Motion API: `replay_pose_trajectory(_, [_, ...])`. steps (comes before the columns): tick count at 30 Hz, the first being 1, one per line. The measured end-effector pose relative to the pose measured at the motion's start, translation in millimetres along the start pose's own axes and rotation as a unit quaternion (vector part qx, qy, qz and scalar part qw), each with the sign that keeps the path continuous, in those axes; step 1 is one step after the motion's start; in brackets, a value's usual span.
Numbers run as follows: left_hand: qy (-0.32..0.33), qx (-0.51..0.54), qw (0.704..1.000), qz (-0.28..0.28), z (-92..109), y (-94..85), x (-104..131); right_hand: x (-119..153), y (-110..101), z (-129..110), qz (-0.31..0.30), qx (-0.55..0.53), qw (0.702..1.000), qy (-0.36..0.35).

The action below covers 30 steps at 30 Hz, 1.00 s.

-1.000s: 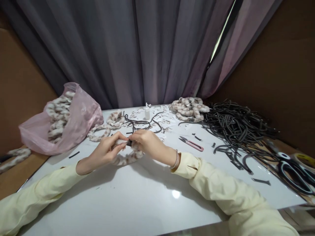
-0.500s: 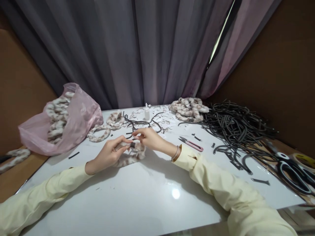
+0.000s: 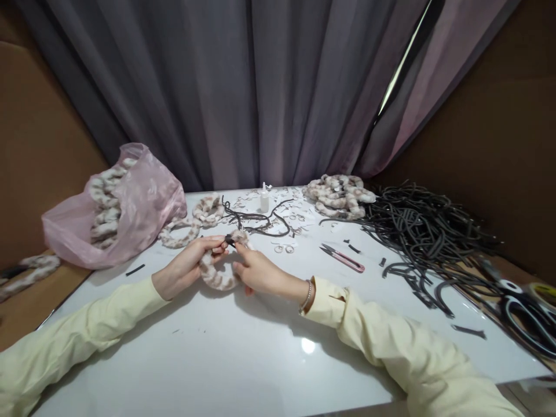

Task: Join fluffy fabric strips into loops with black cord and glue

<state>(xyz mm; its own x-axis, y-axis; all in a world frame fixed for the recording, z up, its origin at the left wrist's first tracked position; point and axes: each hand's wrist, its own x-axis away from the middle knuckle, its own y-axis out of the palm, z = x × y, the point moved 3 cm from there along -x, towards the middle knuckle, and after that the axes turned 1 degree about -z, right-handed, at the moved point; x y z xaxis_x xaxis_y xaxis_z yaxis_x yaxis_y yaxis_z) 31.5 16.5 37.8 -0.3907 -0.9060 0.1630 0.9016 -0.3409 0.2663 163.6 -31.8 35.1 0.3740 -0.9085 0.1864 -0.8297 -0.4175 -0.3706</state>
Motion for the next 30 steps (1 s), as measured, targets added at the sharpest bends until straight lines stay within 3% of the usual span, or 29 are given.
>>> replay_pose_trajectory(6, [0.034,-0.042,0.998,-0.02,5.3,10.5,9.8,-5.8,1.4,-3.0,0.078,-0.156,0.984,-0.023])
replay_pose_trajectory(9, [0.115,-0.165,0.979,0.001,6.0,7.1,9.8,-5.6,-1.7,-2.5,0.105,-0.177,0.978,-0.018])
replay_pose_trajectory(12, [0.257,-0.353,0.9,0.016,4.7,1.0,9.8,-5.1,-7.3,-2.9,0.106,-0.132,0.986,-0.005])
replay_pose_trajectory(15, [0.37,-0.463,0.806,-0.021,0.2,-1.6,11.0,-4.6,-13.6,-5.5,0.088,-0.081,0.993,0.006])
replay_pose_trajectory(17, [0.415,-0.507,0.754,-0.052,-0.8,-0.6,12.5,-3.7,-17.1,-8.5,0.079,-0.012,0.997,-0.014])
replay_pose_trajectory(19, [0.427,-0.539,0.723,-0.069,1.4,1.6,13.6,-1.1,-19.9,-12.8,0.1,0.111,0.986,-0.07])
replay_pose_trajectory(21, [0.407,-0.554,0.722,-0.071,6.8,3.4,13.8,4.0,-19.4,-17.0,0.14,0.267,0.943,-0.142])
replay_pose_trajectory(25, [0.307,-0.541,0.778,-0.09,19.6,4.0,12.0,13.6,-10.7,-18.8,0.184,0.541,0.788,-0.23])
replay_pose_trajectory(28, [0.266,-0.521,0.804,-0.106,26.5,4.2,12.5,15.6,-8.5,-18.5,0.193,0.621,0.696,-0.304])
replay_pose_trajectory(30, [0.265,-0.517,0.806,-0.113,28.9,5.4,14.5,14.4,-11.8,-18.3,0.2,0.619,0.677,-0.344])
